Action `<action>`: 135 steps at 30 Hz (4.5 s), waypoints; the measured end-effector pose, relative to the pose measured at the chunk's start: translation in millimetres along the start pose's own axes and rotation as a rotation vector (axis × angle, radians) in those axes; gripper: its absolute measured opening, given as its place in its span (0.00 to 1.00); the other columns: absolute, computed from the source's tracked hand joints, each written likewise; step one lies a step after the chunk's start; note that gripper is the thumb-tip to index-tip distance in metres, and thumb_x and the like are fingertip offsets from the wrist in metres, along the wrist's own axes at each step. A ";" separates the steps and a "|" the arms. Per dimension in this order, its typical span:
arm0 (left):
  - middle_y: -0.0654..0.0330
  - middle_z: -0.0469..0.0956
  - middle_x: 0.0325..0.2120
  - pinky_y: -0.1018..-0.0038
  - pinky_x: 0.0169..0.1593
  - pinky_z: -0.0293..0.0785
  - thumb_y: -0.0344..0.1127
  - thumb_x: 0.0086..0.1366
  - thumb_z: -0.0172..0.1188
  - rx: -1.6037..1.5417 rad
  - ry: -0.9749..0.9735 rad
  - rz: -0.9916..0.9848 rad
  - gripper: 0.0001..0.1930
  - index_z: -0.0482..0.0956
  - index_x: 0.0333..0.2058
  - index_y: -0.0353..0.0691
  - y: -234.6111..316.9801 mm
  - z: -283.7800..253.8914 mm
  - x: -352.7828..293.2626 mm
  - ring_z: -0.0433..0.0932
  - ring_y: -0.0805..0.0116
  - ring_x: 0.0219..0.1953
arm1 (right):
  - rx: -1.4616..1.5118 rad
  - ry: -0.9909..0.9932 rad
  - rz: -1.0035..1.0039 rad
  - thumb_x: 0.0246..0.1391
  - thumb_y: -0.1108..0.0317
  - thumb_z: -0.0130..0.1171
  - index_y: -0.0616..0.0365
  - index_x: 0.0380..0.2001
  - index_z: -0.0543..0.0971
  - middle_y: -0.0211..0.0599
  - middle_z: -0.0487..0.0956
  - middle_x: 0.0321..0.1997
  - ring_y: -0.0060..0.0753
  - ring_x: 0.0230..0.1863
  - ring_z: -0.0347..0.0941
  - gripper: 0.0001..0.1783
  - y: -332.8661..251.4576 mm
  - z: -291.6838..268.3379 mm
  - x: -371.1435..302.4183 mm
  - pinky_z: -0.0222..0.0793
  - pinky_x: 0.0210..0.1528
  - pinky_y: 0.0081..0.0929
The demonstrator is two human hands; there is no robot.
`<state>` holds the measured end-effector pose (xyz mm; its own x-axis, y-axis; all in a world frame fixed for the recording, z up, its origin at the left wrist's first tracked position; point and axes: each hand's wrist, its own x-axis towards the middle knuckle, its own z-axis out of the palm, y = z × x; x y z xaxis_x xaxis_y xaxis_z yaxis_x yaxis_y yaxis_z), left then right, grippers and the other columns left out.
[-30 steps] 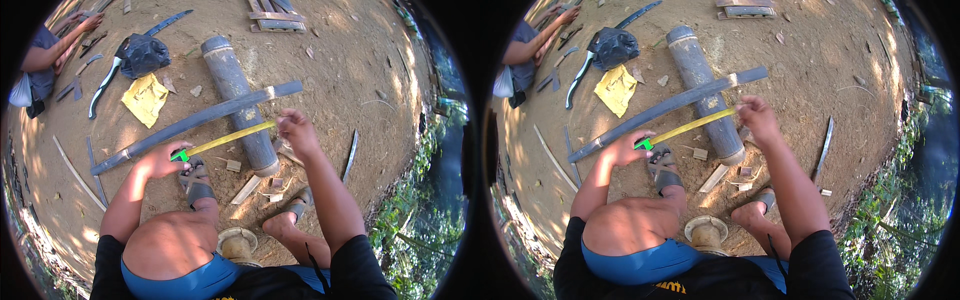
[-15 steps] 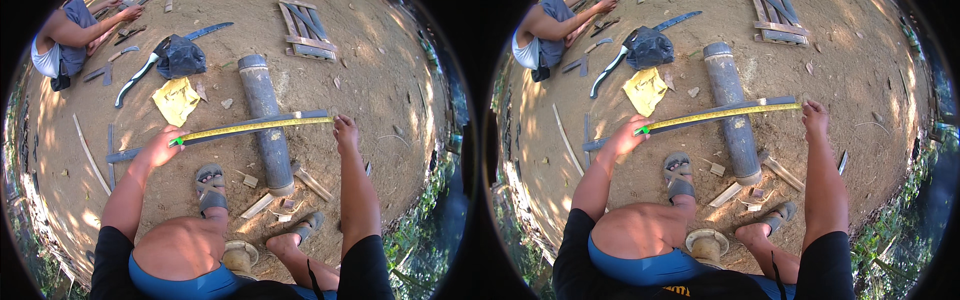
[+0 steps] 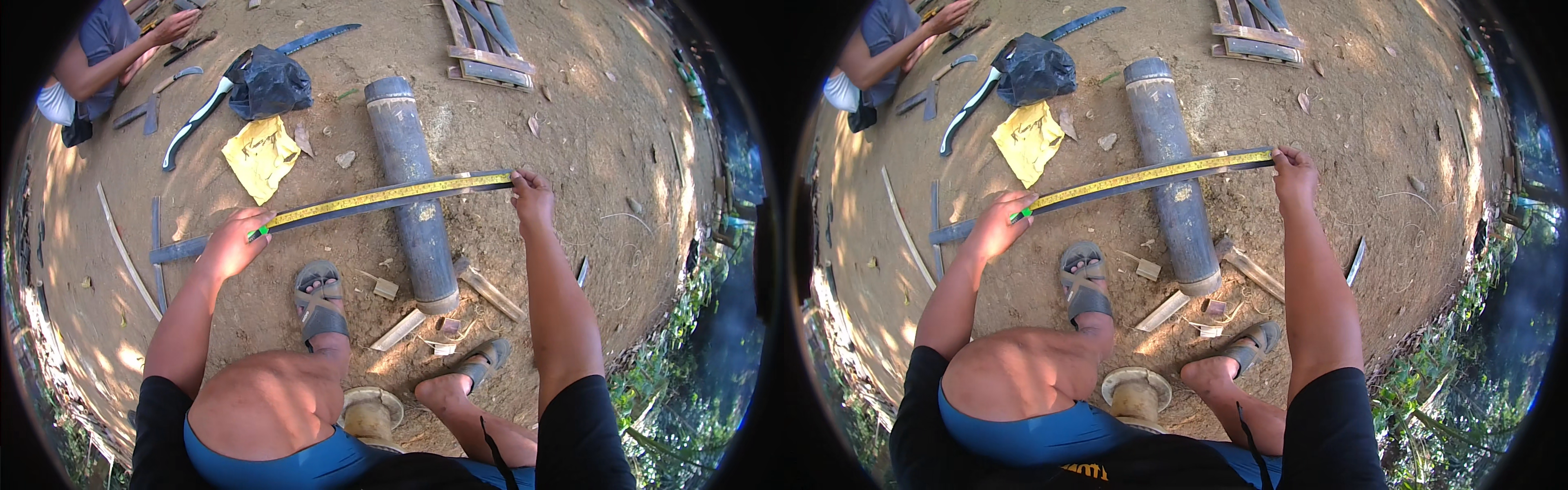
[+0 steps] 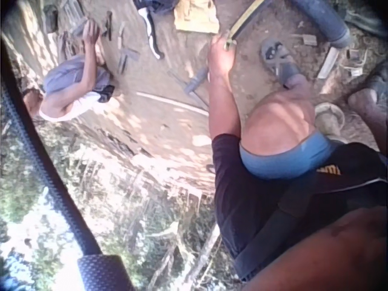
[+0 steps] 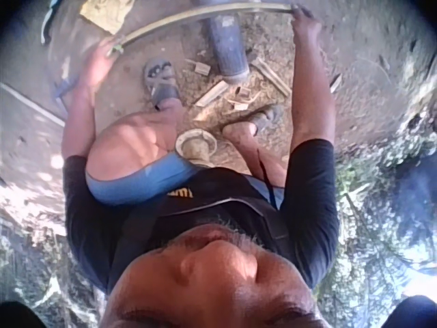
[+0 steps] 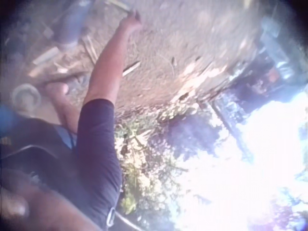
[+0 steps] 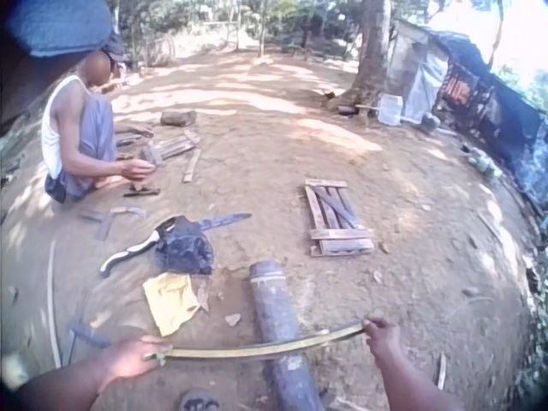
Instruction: The person measures a wooden slat with a tape measure, marks it with a pencil, and cuts it with a hand saw.
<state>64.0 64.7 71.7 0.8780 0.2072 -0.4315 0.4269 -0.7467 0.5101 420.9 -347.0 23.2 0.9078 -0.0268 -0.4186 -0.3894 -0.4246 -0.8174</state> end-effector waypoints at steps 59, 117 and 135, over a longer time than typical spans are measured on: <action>0.53 0.81 0.52 0.60 0.64 0.69 0.39 0.65 0.61 -0.065 -0.018 0.100 0.21 0.83 0.56 0.46 29.3 42.4 32.2 0.74 0.50 0.57 | -0.443 0.329 -0.360 0.63 0.57 0.66 0.63 0.67 0.66 0.53 0.69 0.63 0.44 0.59 0.68 0.36 14.7 -16.1 -30.2 0.66 0.62 0.40; 0.57 0.81 0.51 0.58 0.57 0.75 0.41 0.64 0.64 0.034 0.051 0.228 0.23 0.80 0.57 0.45 32.4 33.7 28.4 0.79 0.53 0.55 | -1.441 -0.625 -0.839 0.51 0.55 0.65 0.39 0.78 0.50 0.32 0.47 0.83 0.42 0.83 0.38 0.53 -7.6 153.4 -212.5 0.32 0.79 0.68; 0.47 0.81 0.53 0.58 0.60 0.74 0.62 0.69 0.57 -0.224 0.231 -0.033 0.31 0.81 0.56 0.40 -11.8 4.6 43.5 0.80 0.48 0.55 | -1.475 -0.617 -0.841 0.49 0.49 0.71 0.39 0.78 0.51 0.33 0.45 0.83 0.45 0.83 0.36 0.57 -1.7 153.0 -207.4 0.29 0.79 0.66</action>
<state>96.1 79.6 43.5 0.8777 0.3862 -0.2837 0.4707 -0.5845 0.6609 209.4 -202.3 50.9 0.4521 0.7552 -0.4746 0.8511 -0.5245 -0.0237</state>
